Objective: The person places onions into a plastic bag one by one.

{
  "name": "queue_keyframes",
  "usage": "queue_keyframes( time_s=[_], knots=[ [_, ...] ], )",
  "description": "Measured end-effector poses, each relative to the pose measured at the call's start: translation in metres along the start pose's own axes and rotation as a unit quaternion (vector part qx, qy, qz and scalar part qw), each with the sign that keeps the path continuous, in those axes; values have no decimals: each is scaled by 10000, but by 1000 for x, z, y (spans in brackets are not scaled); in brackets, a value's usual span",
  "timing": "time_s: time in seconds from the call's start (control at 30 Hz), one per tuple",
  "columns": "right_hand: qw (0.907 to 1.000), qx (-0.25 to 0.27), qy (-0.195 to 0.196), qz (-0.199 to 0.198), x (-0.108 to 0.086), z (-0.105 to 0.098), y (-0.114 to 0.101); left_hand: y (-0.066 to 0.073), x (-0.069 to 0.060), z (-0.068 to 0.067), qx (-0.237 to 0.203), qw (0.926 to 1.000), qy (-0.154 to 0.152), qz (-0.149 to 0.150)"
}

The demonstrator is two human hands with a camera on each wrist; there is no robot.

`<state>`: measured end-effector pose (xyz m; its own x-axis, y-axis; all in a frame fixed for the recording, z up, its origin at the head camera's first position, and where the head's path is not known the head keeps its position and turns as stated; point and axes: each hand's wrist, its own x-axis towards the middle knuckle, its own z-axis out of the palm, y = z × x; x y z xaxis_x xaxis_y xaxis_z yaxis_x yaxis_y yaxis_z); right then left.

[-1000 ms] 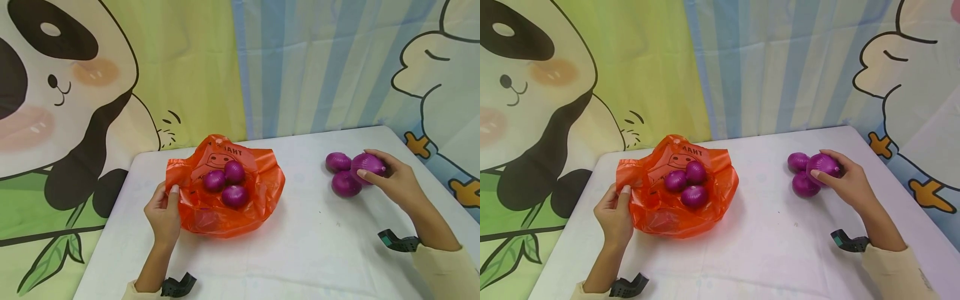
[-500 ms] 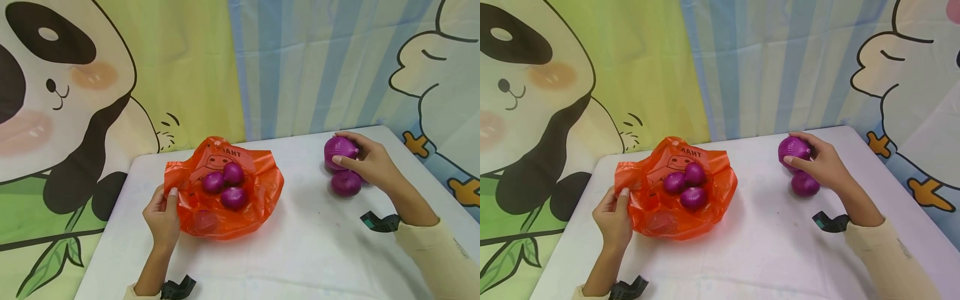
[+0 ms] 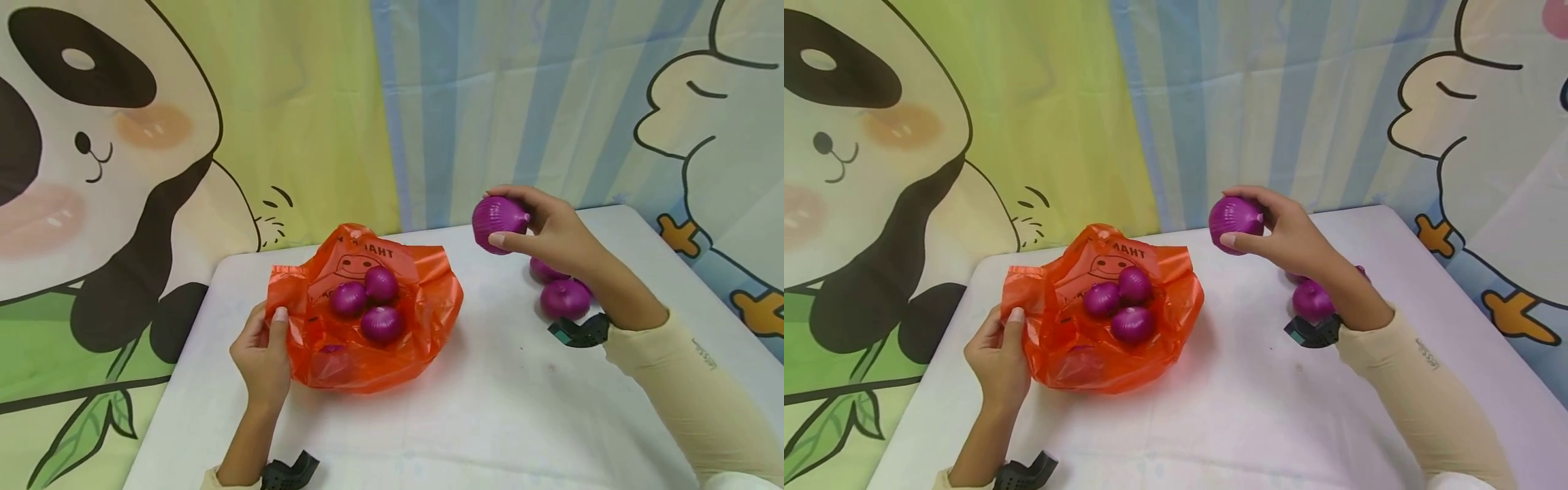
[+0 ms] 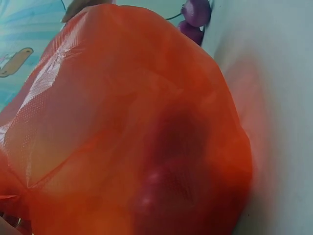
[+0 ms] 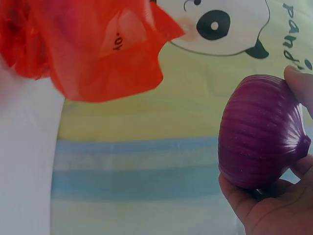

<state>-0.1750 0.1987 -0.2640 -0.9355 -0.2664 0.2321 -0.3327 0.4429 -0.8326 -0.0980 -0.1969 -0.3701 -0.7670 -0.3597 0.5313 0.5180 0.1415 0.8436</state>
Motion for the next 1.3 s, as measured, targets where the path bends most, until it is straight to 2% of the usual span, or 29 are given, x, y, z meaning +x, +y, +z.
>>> queue_keyframes(
  time_s=[0.2,0.4,0.57,0.8,0.97,1.1,1.2,1.3],
  knots=[
    [9963,506,-398,-570,20,18,-15,0,1,0,9,9999,-7,145],
    [9868,1011,-633,-1091,34,39,-32,0,1,-1,55,10000,0,69],
    [9763,1495,-877,-1294,47,57,-46,-1,1,-2,160,9999,-44,-34],
    [9614,2053,-1229,-1357,65,84,-64,-5,-1,-1,140,9998,-97,64],
    [9569,2084,-1427,-1432,75,111,-76,-3,-1,-3,44,9999,-30,87],
    [9561,2002,-1597,-1424,79,132,-78,-2,0,-3,-322,9991,-72,270],
    [9567,1817,-1860,-1306,78,149,-71,-2,1,-3,-473,9983,-87,345],
    [9632,1317,-2089,-1061,74,164,-58,-2,2,-3,-534,9979,-77,347]
  ],
)
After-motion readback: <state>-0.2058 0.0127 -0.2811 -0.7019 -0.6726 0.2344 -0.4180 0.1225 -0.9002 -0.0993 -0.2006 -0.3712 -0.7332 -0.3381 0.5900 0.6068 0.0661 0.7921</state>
